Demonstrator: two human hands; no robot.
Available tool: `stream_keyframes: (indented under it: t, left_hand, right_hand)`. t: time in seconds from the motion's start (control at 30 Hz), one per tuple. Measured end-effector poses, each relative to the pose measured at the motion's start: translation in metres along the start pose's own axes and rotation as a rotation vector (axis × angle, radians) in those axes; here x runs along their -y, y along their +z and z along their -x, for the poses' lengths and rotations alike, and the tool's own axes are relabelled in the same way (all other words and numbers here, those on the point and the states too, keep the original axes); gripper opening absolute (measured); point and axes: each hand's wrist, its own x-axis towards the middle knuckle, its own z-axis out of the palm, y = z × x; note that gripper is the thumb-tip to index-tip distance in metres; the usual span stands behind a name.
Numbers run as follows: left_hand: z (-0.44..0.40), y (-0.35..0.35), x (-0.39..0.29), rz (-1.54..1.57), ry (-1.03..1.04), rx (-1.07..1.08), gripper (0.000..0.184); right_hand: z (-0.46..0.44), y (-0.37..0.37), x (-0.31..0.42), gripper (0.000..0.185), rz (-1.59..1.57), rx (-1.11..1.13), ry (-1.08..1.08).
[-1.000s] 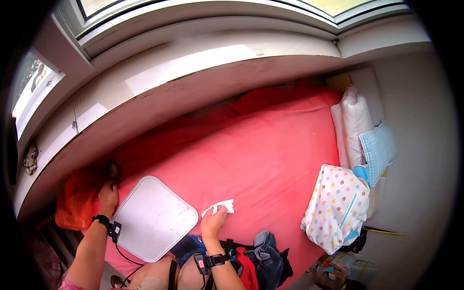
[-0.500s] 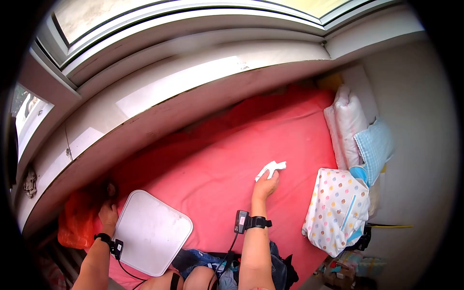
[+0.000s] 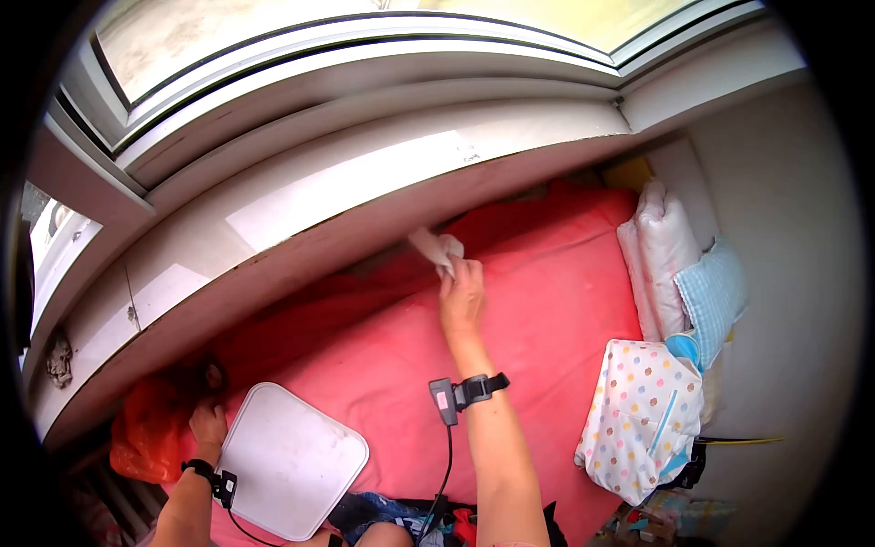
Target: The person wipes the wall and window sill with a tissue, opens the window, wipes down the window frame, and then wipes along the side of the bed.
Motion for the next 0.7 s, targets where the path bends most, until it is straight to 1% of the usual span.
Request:
stream_keyframes:
  t: [0.03,0.07,0.13,0.17,0.23,0.27,0.3,0.37,0.47,0.5,0.57,0.6,0.63,0.67,0.7]
  left_hand:
    - [0.000,0.000,-0.001,0.004,0.000,-0.002,0.029]
    - [0.001,-0.001,-0.003,0.004,0.003,-0.021,0.029]
    - [0.000,-0.004,-0.007,0.007,0.000,-0.051,0.028]
    - [0.000,-0.005,-0.009,0.000,-0.014,-0.035,0.028]
    - [0.001,-0.006,-0.008,-0.010,-0.030,-0.010,0.028]
    - [0.001,-0.004,-0.006,-0.013,-0.028,-0.014,0.028]
    - [0.001,-0.001,-0.005,-0.015,-0.028,-0.018,0.028]
    - [0.001,0.003,-0.002,-0.006,-0.035,-0.022,0.027]
    - [0.000,-0.002,-0.006,0.001,-0.039,-0.014,0.026]
    - [0.001,-0.005,-0.008,0.001,-0.038,0.005,0.025]
    - [0.000,-0.002,-0.006,0.001,-0.029,-0.002,0.025]
    - [0.000,-0.002,-0.005,0.006,-0.020,-0.004,0.024]
    - [0.001,-0.003,-0.005,0.002,-0.026,-0.010,0.024]
    - [0.000,-0.004,-0.008,0.014,-0.037,-0.001,0.024]
    - [0.000,-0.004,-0.010,0.027,-0.048,0.009,0.023]
  right_hand:
    - [-0.018,-0.006,-0.045,0.018,0.116,-0.144,0.092]
    - [-0.028,-0.013,-0.086,0.018,0.247,-0.210,0.263]
    - [-0.029,-0.022,-0.126,0.020,0.376,-0.129,0.736]
    - [-0.024,-0.015,-0.128,0.020,0.371,-0.128,0.729]
    - [-0.002,0.001,-0.125,0.022,0.379,-0.057,0.506]
    - [0.012,0.011,-0.093,0.023,0.387,-0.076,0.394]
    - [0.027,0.019,-0.061,0.023,0.335,-0.045,0.280]
    - [0.069,0.031,0.003,0.023,0.140,0.159,0.062]
    - [0.096,0.026,0.077,0.019,-0.054,0.578,-0.100]
    - [0.086,0.025,0.084,0.019,-0.061,0.578,-0.105]
    - [0.050,0.027,0.086,0.021,-0.154,0.660,-0.163]
    - [0.031,0.036,0.074,0.022,-0.062,0.512,-0.127]
    - [0.013,0.050,0.046,0.023,0.149,0.408,-0.105]
    - [-0.005,0.063,0.013,0.024,0.266,0.339,-0.071]
    - [-0.020,0.074,-0.022,0.024,0.314,0.344,0.033]
